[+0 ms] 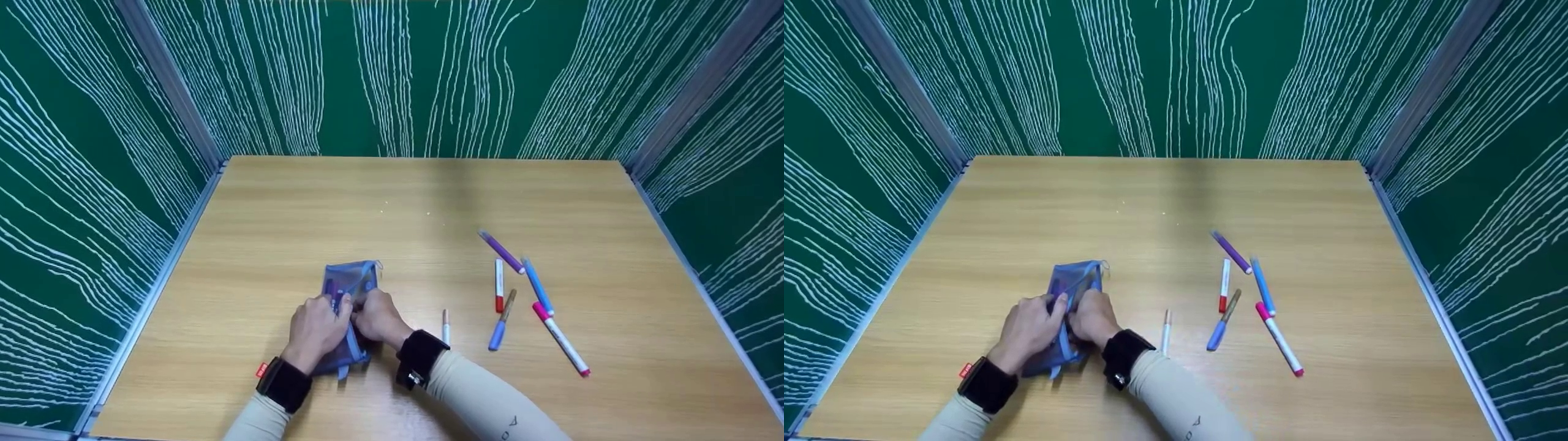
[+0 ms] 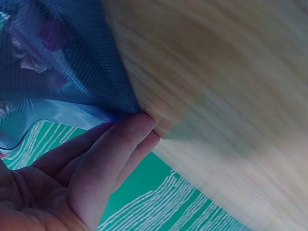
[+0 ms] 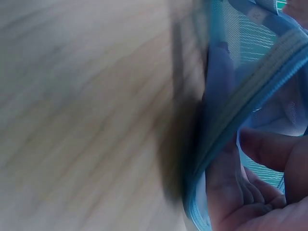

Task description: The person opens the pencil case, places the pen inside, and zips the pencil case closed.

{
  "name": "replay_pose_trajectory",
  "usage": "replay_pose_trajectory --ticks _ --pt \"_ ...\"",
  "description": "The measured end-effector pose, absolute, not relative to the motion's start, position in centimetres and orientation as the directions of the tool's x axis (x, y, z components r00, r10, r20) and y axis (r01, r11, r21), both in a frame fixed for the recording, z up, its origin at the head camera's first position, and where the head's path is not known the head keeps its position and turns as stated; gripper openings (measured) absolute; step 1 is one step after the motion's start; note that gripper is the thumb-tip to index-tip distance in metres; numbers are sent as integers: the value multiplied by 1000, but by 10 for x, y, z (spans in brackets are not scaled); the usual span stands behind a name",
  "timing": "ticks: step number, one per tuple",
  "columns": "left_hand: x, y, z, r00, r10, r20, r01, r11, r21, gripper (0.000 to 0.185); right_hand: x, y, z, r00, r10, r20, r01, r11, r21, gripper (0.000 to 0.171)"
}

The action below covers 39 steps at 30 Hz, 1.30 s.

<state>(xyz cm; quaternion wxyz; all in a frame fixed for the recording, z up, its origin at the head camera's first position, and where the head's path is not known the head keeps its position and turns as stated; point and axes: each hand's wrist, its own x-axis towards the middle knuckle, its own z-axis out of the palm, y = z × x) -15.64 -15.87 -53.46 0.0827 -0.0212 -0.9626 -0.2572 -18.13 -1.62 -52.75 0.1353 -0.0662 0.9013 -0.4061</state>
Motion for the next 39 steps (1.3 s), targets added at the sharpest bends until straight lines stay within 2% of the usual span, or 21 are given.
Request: replay_pose_trajectory --ticks 12,22,26,34,39 --pt "-157 -157 -535 -986 -17 168 67 875 480 49 -180 -5 -519 -958 -261 -118 -107 707 -699 10" --pt "-156 -158 -533 -988 -4 153 70 877 475 49 -174 16 -509 -963 -239 -126 -73 678 -731 12" --pt "-156 -158 -534 -988 0 152 73 877 475 49 -172 27 -507 -967 -247 -60 -129 680 -722 15" --pt "-156 -158 -534 -989 10 150 82 872 483 50 -164 48 -501 -973 -227 44 -201 738 -645 33" --pt "-156 -158 -535 -987 5 158 81 875 477 48 -160 57 -497 -968 -231 100 -244 762 -600 35"
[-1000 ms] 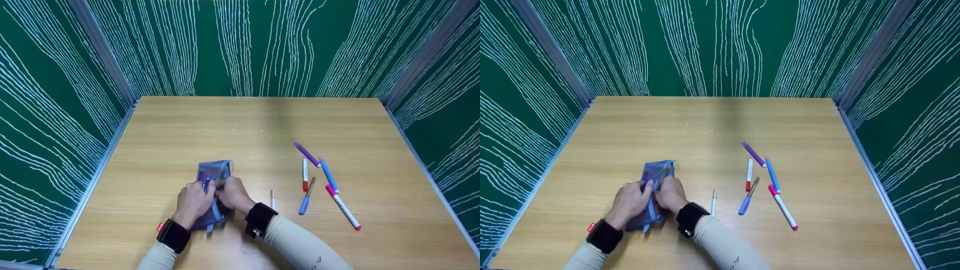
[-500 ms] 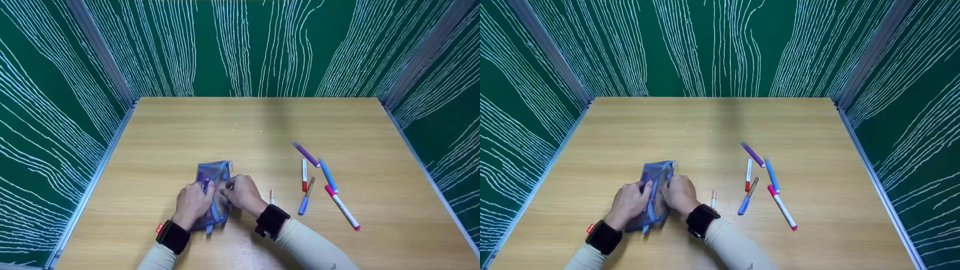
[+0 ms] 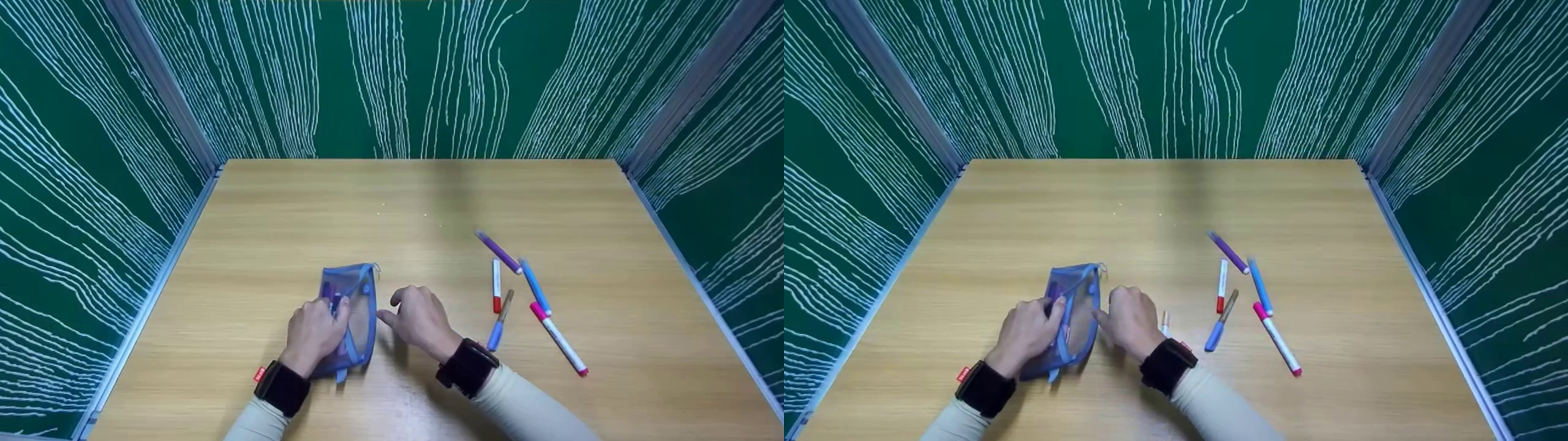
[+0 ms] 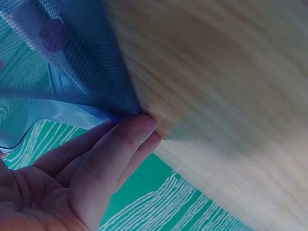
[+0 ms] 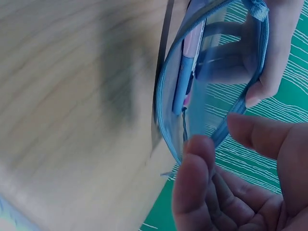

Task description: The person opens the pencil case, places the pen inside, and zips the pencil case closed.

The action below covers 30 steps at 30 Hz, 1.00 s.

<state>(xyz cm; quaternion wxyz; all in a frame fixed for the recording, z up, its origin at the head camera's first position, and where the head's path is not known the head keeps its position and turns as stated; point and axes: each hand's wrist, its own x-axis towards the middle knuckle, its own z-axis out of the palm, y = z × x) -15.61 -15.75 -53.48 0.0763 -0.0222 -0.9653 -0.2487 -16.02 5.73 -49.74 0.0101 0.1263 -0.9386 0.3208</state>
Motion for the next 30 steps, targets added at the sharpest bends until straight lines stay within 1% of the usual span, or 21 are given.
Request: replay_pose_trajectory --ticks 6,10,17,21,26,30 --pt "-155 -157 -535 -989 4 151 77 874 480 48 -156 68 -496 -965 -232 122 -261 810 -526 31" --pt "-155 -157 -533 -991 8 131 71 870 488 48 -154 75 -494 -969 -222 106 -245 836 -491 29" --pt "-156 -157 -531 -993 14 120 73 863 500 49 -153 88 -486 -980 -191 63 -199 877 -436 33" --pt "-156 -157 -530 -993 18 117 74 866 495 50 -153 96 -481 -984 -173 36 -172 890 -423 33" --pt "-155 -157 -532 -993 17 117 73 869 489 50 -150 105 -482 -985 -169 27 -167 911 -378 45" --pt "-154 -158 -534 -989 14 149 87 865 493 49 -147 113 -488 -982 -179 59 -188 938 -292 57"
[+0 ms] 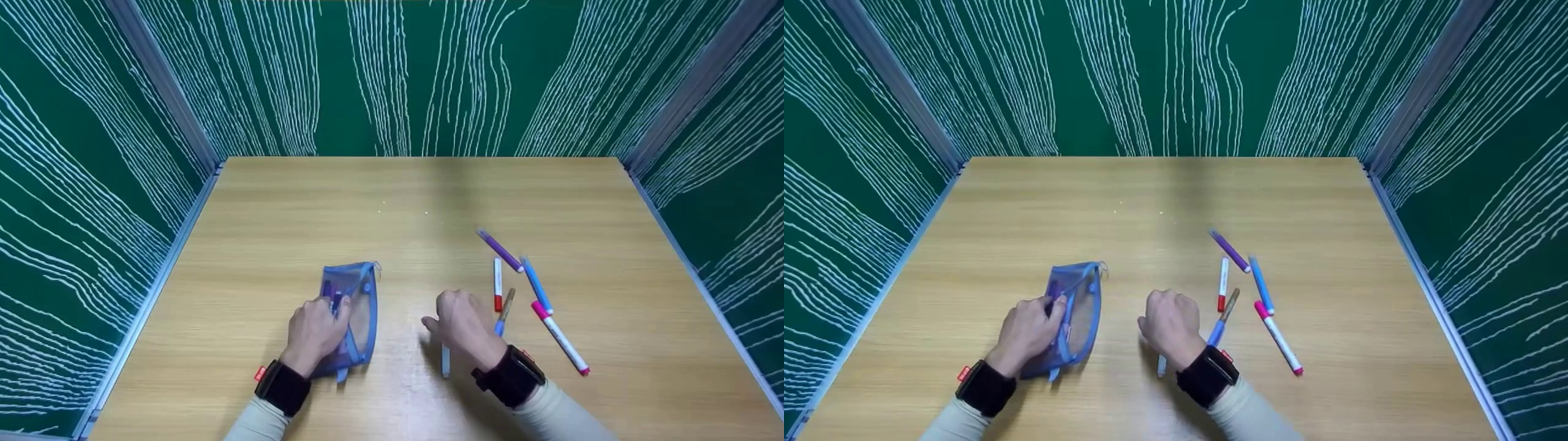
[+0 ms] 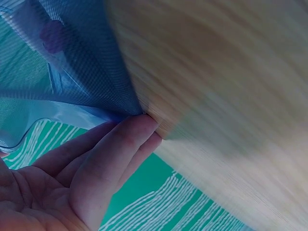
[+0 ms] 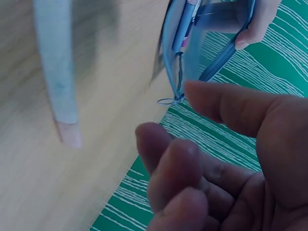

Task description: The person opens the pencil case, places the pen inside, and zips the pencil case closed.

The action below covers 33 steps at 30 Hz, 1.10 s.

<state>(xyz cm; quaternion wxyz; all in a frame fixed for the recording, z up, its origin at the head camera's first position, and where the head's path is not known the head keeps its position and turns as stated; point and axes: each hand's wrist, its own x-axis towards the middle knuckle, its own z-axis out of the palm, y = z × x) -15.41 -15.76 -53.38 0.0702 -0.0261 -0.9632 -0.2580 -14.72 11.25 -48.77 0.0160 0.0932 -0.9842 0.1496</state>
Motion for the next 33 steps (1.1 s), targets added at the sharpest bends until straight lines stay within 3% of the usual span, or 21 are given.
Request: replay_pose_trajectory --ticks 12,23,33 --pt "-155 -158 -534 -992 14 125 75 864 499 50 -142 125 -506 -978 -209 7 -207 967 -147 58" --pt "-155 -157 -531 -995 19 94 65 858 510 49 -142 126 -513 -978 -179 -105 -160 972 -172 42" --pt "-154 -157 -531 -995 3 105 55 865 498 50 -142 123 -517 -981 -172 -88 -144 956 -255 35"
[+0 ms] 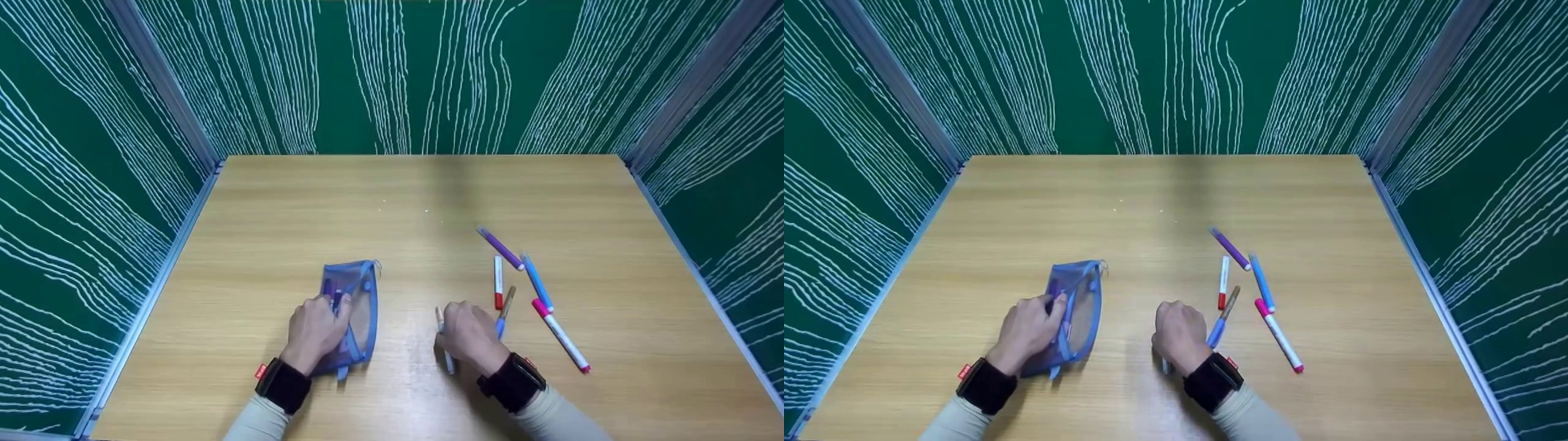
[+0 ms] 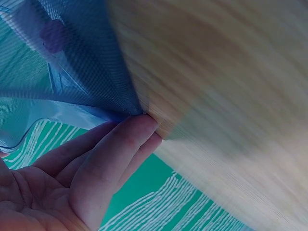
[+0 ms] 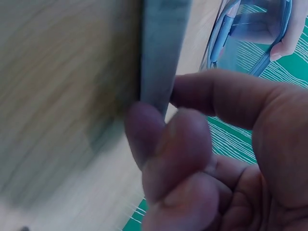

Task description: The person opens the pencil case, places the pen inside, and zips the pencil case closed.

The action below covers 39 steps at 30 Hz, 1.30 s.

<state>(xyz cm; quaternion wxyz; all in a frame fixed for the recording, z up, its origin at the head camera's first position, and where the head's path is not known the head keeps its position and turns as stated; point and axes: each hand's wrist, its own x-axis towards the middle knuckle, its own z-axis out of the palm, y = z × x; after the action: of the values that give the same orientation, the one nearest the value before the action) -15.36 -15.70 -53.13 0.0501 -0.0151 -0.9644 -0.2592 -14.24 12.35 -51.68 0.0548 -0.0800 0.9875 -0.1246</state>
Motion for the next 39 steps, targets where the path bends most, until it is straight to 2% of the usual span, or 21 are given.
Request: replay_pose_trajectory --ticks 14,20,27,33,39 --pt "-150 -157 -535 -996 8 90 53 863 503 50 -138 123 -521 -977 -130 -167 -56 921 -385 27" --pt "-153 -158 -532 -997 9 81 49 861 506 49 -143 123 -513 -985 -100 -144 -29 906 -423 27" --pt "-155 -157 -533 -993 11 116 68 865 496 49 -147 123 -505 -990 -116 -79 -54 837 -544 36" --pt "-155 -157 -533 -990 7 140 74 873 483 49 -153 119 -502 -991 -114 -69 -43 761 -647 25" --pt "-155 -157 -531 -994 2 112 57 867 495 49 -159 113 -500 -992 -92 -88 -2 706 -708 22"
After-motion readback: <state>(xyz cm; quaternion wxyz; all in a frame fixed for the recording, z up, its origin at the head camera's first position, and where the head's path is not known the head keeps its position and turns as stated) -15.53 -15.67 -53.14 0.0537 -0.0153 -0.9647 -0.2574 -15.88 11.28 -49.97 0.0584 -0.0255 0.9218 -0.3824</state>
